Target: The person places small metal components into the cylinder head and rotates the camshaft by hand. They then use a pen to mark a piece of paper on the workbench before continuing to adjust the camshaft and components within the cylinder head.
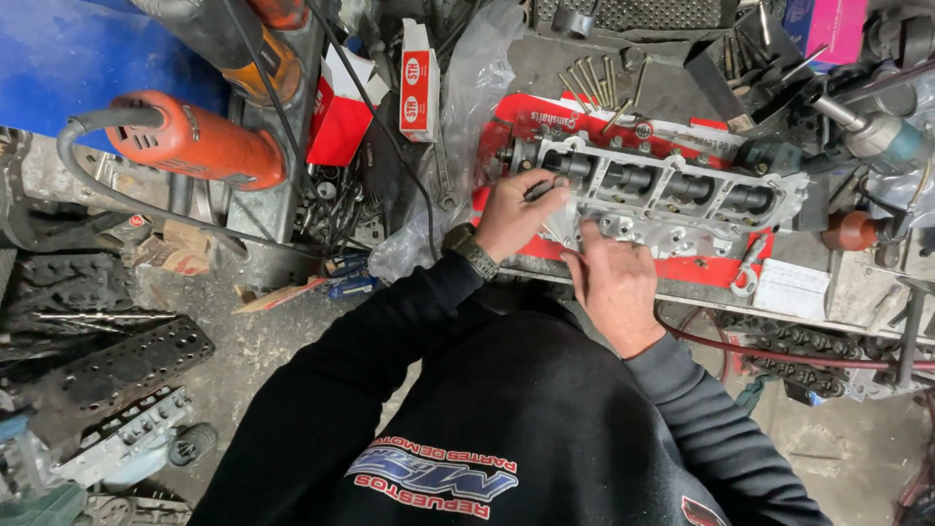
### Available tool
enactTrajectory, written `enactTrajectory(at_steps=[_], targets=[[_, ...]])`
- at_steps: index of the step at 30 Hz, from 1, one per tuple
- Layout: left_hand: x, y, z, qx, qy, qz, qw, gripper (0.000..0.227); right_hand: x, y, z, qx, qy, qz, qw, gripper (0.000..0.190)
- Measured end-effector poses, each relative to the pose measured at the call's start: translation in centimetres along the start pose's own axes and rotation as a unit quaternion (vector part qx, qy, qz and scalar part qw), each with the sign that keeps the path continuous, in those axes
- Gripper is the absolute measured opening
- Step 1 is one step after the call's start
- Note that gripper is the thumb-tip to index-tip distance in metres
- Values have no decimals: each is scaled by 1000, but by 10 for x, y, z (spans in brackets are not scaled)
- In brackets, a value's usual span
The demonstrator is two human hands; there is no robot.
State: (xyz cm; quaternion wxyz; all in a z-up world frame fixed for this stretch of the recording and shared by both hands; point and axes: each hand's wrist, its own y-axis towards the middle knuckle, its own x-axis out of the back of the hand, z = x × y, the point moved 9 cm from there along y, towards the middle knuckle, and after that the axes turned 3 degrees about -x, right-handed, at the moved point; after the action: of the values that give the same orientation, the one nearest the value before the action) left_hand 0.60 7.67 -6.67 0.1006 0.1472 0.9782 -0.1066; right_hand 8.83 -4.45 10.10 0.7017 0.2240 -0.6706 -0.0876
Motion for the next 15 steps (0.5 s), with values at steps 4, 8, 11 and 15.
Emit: enactTrajectory(at_steps=[4,8,11,15], targets=[[12,-14,53,166,-80,-48,982,47,-17,8,11,79,-83,22,993,37],[6,-45,33,270,-141,20,952,52,-25,14,9,111,-17,23,993,10],[10,-36,53,273,-131,32,953,53,-38,19,0,124,28,33,991,22],[15,-26,43,260,-145,11,954,42,-55,30,-22,118,58,41,990,21]])
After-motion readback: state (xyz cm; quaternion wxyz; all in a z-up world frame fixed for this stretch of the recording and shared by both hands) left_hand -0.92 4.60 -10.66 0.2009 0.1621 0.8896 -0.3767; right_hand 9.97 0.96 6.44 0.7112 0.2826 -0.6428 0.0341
